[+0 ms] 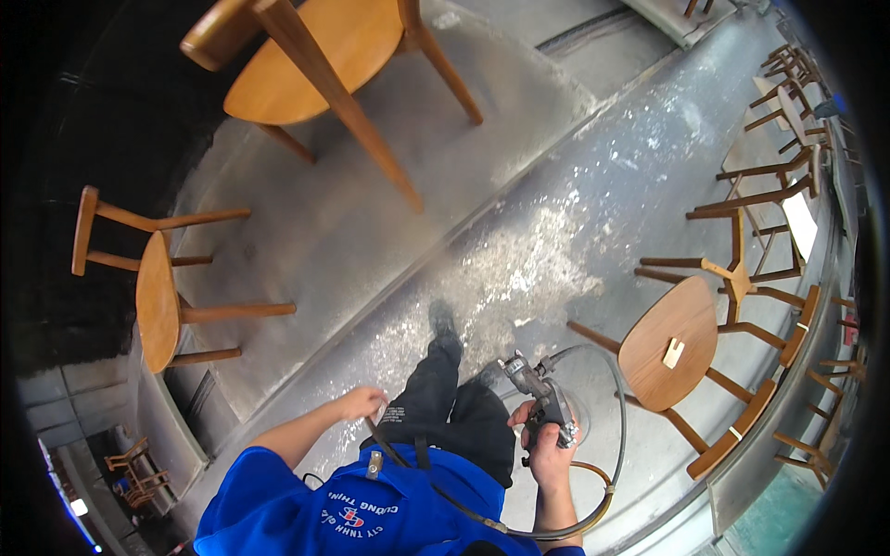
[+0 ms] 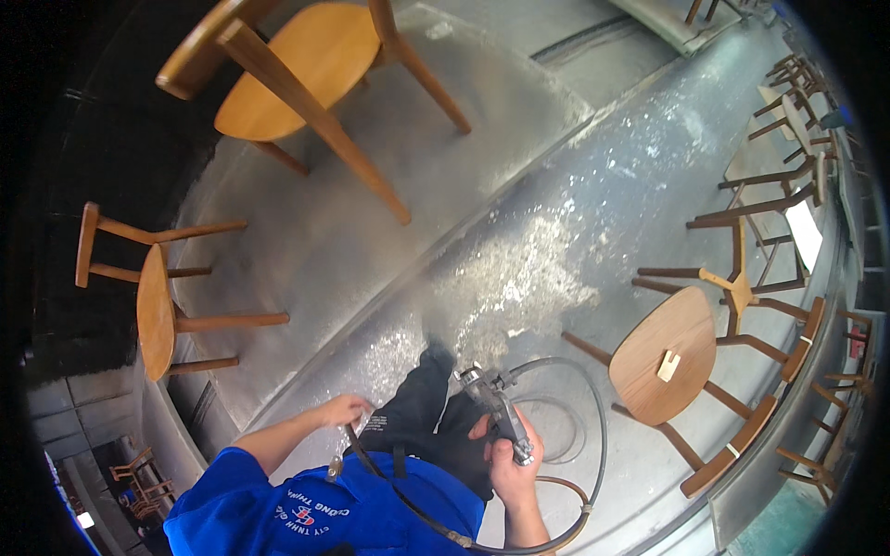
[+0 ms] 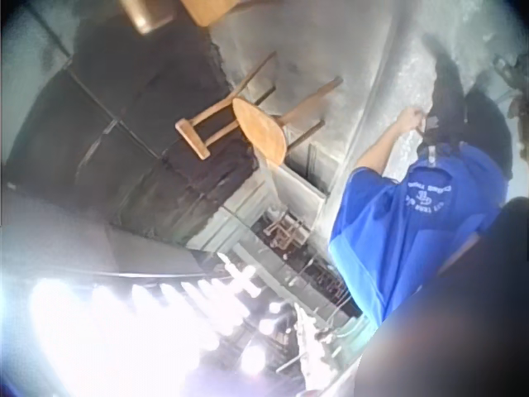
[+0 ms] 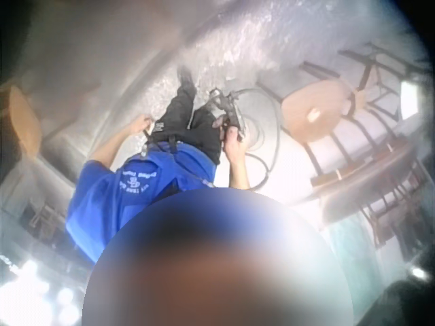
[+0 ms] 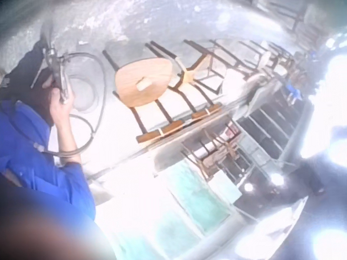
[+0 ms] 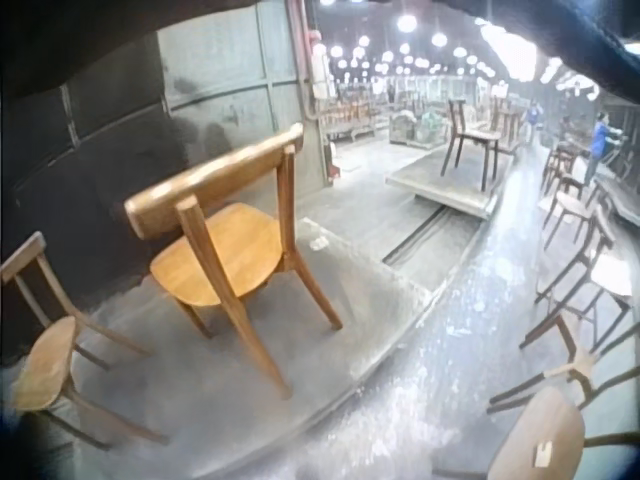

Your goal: The person sprays a wooden chair with a handheld spray gun, rotating the chair to cover all sides. The person then moves to a second chair and repeats the spraying process.

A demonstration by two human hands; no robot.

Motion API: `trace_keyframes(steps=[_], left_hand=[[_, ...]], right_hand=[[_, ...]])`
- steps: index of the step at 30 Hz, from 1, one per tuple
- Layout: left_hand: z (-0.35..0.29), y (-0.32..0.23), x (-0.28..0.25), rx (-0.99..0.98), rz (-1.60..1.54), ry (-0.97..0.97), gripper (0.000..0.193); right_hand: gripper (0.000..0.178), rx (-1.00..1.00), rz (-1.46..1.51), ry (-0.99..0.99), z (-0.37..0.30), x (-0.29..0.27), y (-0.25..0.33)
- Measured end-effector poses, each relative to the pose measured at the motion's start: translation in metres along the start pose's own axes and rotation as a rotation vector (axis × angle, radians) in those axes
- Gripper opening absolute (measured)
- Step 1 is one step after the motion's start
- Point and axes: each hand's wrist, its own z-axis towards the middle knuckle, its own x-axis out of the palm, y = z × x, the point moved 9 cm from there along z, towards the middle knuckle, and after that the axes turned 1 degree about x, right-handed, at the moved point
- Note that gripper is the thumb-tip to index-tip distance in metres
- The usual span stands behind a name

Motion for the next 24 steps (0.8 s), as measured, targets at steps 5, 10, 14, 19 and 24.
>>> trace_keyframes(steps=[5,10,14,19,24], left_hand=[[-0.088,-0.027,0.003,0.021,-0.185,-0.132,0.034],[-0.117,-0.086,-0.011,0.195,-0.497,-0.429,0.039],[-0.118,-0.15,-0.035,0.407,-0.514,-0.556,0.043],[-0.114,-0.208,-0.055,0.502,-0.535,-0.49,0.042],[-0.09,-0.258,-0.072,0.468,-0.562,-0.42,0.04]], right_hand=[[0.085,-0.159,0.14,-0.041,-0.03,-0.005,0.085],[0.087,-0.32,0.138,0.038,-0.052,-0.006,0.167],[0.072,-0.271,-0.052,0.003,-0.037,-0.016,0.187],[0.046,0.059,-0.254,-0.069,0.05,-0.027,0.124],[0.049,0.16,-0.385,-0.038,0.124,-0.029,0.094]])
